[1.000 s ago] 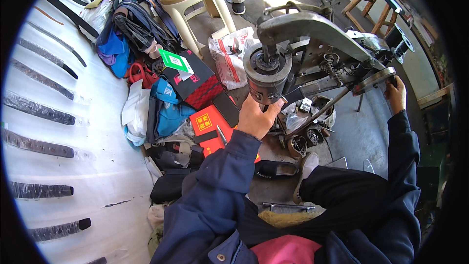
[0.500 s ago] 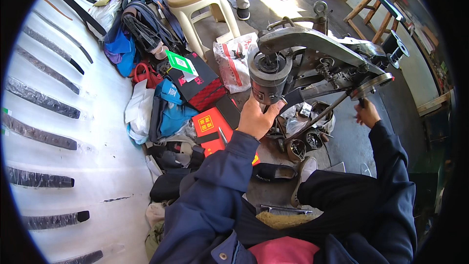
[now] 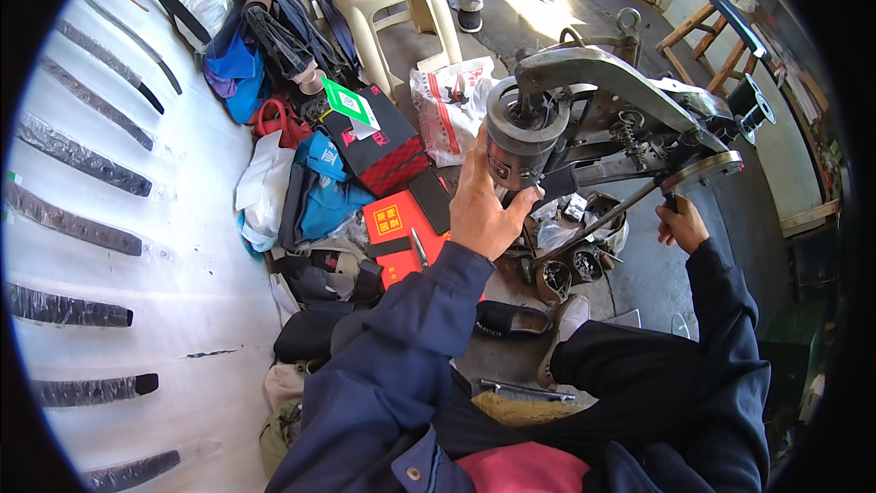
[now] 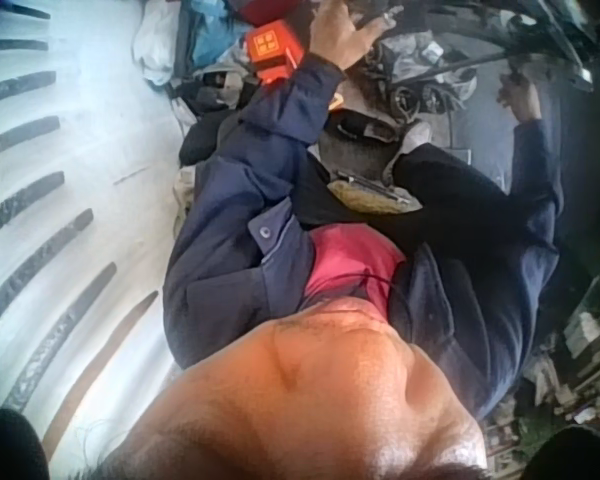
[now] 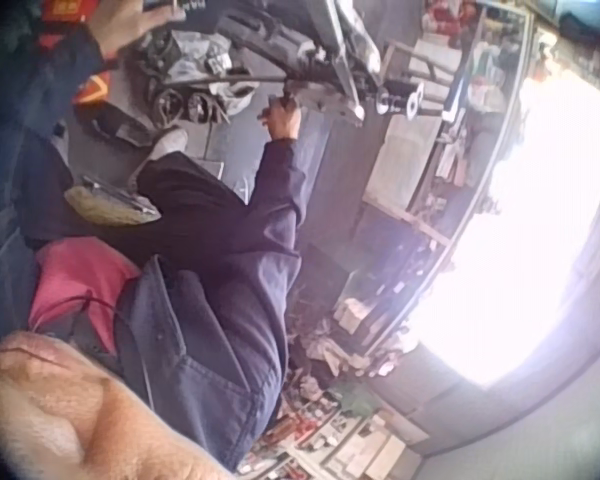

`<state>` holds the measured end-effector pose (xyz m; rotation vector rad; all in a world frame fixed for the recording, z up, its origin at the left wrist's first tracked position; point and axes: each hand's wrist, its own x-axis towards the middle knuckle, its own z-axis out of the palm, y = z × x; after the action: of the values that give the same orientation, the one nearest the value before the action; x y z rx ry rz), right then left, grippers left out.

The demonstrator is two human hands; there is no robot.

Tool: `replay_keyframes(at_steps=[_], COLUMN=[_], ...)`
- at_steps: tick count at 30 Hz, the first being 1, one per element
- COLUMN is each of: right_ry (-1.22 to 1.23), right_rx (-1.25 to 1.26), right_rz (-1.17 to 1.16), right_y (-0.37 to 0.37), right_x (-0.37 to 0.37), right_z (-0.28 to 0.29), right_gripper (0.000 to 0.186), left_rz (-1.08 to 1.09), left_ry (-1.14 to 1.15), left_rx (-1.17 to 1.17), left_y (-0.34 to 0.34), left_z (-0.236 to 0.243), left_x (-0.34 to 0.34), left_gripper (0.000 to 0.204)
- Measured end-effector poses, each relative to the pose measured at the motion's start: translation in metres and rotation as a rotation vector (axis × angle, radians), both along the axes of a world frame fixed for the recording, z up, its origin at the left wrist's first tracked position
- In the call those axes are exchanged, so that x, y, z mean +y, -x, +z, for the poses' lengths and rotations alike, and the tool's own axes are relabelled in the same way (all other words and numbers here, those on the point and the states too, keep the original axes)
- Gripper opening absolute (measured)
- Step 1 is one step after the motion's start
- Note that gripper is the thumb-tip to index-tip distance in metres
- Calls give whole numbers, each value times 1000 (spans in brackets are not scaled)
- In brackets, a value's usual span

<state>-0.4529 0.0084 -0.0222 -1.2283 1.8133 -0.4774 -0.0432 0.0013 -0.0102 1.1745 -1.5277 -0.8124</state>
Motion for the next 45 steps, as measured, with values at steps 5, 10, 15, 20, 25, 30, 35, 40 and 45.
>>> replay_keyframes(at_steps=[5, 10, 15, 20, 25, 30, 35, 40, 45], right_ry=[-1, 19, 255, 601, 622, 547, 132, 58, 547], right_rx=[-26, -87, -83, 152, 304, 105, 32, -50, 10], right_rz=[-7, -8, 78, -57, -326, -369, -218, 36, -63], right_y=[3, -6, -13, 43, 99, 122, 75, -3, 22], right_x=[0, 1, 11, 0, -18, -21, -12, 5, 6], right_z=[0, 6, 47, 84, 41, -8, -25, 24, 82], right_gripper=[17, 18, 17, 7, 7, 6, 10, 19, 13], left_rz=[-170, -122, -88, -70, -77, -78, -97, -118, -119], left_ry=[-284, -477, -363, -203, -273, -260, -249, -273, -277], left_rx=[340, 489, 363, 359, 317, 342, 351, 336, 287], left_y=[-5, 3, 5, 10, 6, 7, 7, 5, 5], left_z=[-1, 4, 3, -3, -4, -1, 3, 1, -4], left_x=[9, 19, 18, 14, 13, 13, 12, 12, 11], left_gripper=[66, 38, 32, 30, 31, 31, 29, 23, 31])
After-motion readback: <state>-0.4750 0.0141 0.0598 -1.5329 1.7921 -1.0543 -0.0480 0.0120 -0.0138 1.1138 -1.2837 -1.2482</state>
